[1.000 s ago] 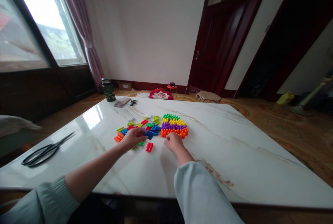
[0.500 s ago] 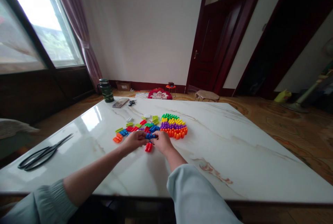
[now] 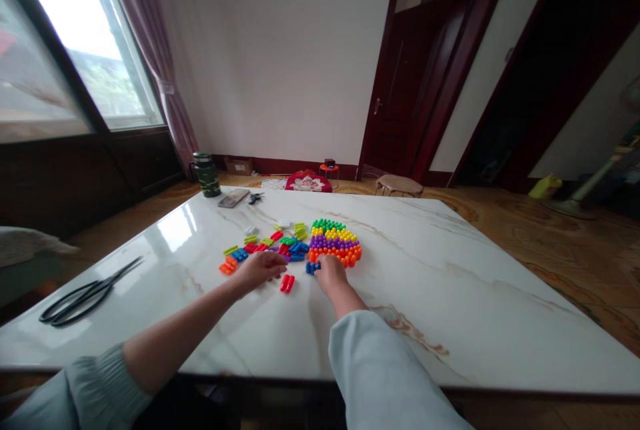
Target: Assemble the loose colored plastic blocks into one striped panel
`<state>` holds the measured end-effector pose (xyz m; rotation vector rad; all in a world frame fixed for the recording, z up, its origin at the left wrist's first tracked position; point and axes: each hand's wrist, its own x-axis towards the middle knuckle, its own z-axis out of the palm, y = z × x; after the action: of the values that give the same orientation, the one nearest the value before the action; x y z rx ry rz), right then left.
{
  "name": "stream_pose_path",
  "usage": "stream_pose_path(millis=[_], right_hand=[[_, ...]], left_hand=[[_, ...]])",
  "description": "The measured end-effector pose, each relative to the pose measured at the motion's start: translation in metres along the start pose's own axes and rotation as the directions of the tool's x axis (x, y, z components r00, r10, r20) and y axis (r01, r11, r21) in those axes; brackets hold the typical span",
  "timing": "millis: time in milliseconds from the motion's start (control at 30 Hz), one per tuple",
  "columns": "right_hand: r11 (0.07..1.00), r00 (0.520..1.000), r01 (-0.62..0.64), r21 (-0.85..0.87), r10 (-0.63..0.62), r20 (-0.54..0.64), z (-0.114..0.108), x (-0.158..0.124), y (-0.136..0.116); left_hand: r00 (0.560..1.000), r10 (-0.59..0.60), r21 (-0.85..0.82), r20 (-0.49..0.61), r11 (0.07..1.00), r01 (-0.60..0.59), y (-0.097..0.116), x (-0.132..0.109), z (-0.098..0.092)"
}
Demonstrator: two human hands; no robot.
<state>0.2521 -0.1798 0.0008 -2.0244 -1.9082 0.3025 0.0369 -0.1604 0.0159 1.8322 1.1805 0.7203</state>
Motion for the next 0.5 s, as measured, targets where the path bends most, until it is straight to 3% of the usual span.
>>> stream_pose_path(millis=[133,333,500], right_hand=[[0.992,0.992,-0.106,-0.071,0.101,-0.069,-0.012,-0.005,-0.011],[0.998,0.984,-0.047,-0.046,0.054,0.171,-0.016,-0.018,-0.022],[0.999,0.983,-0.036,-0.039,0.042,0.176,-0.007,-0.014,-0.018]], left_hand=[[1.0,-0.009,-0.014,-0.027,1.0,0.009,0.004,-0.001,-0.003],[0.998,-0.011,0.005,-0.068,1.0,0.011,0.0,0.001,-0.008],[0.998,-0.007,0.021,-0.067,1.0,0.008,-0.003,0.002,-0.008]])
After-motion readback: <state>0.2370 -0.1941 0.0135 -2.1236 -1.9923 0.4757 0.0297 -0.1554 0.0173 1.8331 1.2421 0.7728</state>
